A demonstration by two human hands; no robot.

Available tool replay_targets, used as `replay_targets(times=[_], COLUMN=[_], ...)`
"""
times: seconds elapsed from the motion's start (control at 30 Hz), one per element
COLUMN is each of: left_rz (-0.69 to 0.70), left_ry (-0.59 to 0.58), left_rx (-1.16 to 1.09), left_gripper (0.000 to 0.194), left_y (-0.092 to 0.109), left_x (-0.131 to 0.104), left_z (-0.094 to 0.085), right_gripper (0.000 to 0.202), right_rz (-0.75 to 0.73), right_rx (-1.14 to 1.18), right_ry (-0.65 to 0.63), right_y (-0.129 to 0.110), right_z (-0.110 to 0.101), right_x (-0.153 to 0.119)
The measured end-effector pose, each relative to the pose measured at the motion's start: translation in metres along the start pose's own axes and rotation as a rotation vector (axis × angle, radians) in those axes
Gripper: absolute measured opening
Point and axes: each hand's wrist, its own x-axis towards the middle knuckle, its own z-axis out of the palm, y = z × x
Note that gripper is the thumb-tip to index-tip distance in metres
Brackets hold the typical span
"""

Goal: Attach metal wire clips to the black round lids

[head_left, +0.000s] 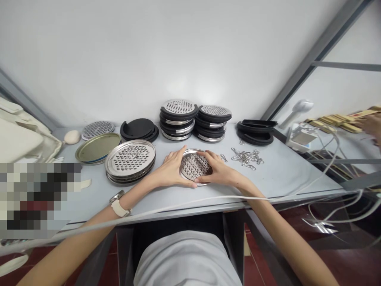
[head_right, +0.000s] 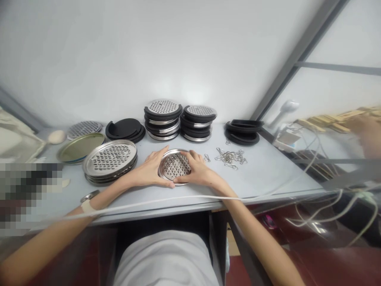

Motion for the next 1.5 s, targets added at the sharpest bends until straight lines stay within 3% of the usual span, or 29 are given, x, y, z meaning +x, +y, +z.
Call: replay_targets(times=[0.07,0.23,0.33,0.57,1.2,1.5], left_rz=[0.002,0.017,0.029,0.055,0.045,0.051], left_ry=[0.006,0.022,0.023,0.047,0.091,0.075], left_rx=[0.013,0.018,0.021,0.010,0.023,0.041], left_gripper=[0.125,0.124,0.122,0.119,0.124,0.123], left_y=[0.000,0.000,-0.001,-0.004,-0.006,-0.003], left_x=[0.000,0.001,0.001,0.002,0.004,0.003], left_z=[0.000,0.002,0.002,0.004,0.006,0.004], right_gripper=[0.076,0.021,0.010,0.006,0.015,0.011], right_rz=[-0.078,-0.237,-0.284,-0.351,-0.463,-0.432], right_rx=[0.063,0.056,-0.010,-0.103,-0.226,-0.265], right_ry=[0.025,0.136,0.086,0.082,0.098,0.136], right_y=[0.001,-0.006,-0.015,-0.021,-0.025,-0.023], right_z=[-0.008,-0.024,-0.019,-0.002,0.005,0.011], right_x=[-0.003,-0.017,-0.022,-0.019,-0.017,-0.016])
